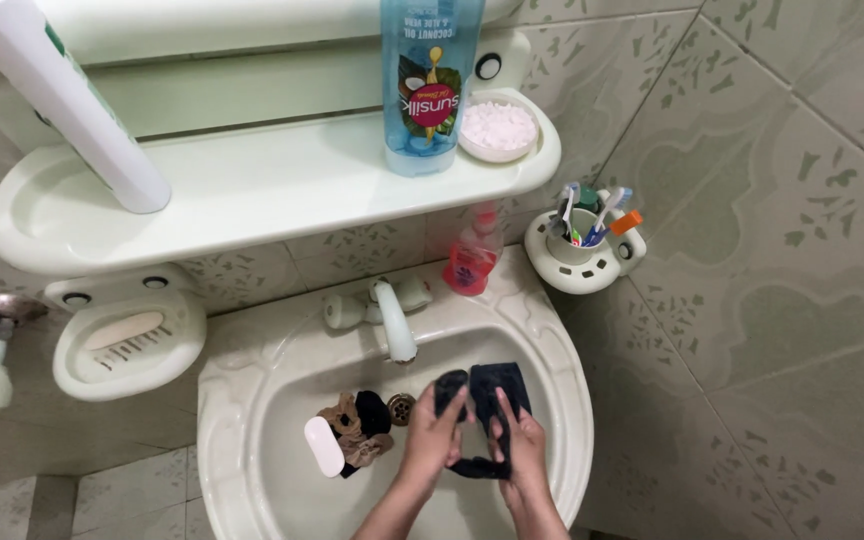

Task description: Washing and scrubbing socks by hand in a bathroom sink using a bar of soap.

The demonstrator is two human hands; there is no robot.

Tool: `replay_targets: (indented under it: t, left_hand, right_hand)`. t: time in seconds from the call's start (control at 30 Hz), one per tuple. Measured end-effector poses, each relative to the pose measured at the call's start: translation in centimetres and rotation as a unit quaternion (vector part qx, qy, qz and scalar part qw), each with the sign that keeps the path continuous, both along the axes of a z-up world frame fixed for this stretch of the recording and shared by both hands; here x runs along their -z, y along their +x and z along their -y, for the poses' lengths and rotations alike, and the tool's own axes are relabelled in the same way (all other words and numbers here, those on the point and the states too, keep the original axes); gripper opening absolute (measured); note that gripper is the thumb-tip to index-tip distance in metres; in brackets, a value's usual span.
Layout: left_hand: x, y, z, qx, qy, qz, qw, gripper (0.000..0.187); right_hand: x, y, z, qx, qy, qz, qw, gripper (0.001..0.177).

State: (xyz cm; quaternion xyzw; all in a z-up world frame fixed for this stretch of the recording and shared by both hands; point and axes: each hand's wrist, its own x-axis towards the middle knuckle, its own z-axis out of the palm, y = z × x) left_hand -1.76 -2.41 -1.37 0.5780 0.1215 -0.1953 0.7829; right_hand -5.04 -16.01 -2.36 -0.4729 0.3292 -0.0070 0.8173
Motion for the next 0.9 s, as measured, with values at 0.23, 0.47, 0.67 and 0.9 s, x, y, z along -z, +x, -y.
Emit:
replay_targets:
  t: [0.23, 0.47, 0.67, 0.9]
  left_hand:
    - [-2.9, -1.0, 0.1, 0.06, 0.263, 0.161, 0.949, 0.03]
    - [-2.1, -2.4, 0.8, -0.026, 0.233, 0.248, 0.94, 0.028]
    - [-4.2, -3.1, 1.3, 0.004, 0.205, 0.264, 0.942, 0.022]
    - [2.4, -1.7, 0.6, 0.016, 0.246, 0.242, 0.938, 0.03]
  right_hand:
    - [0.5, 0.2, 0.2, 0.014, -0.014, -0.018, 1.0, 0.049]
    - [-5.1, 0.3, -1.6, 0.067, 0.073, 0.076, 0.992, 0.029]
    - [3.4, 0.4, 0.8, 0.045, 0.002, 0.097, 0.994, 0.021]
    - [-2.3, 0.5, -0.4, 0.047, 0.064, 0.111, 0.991, 0.028]
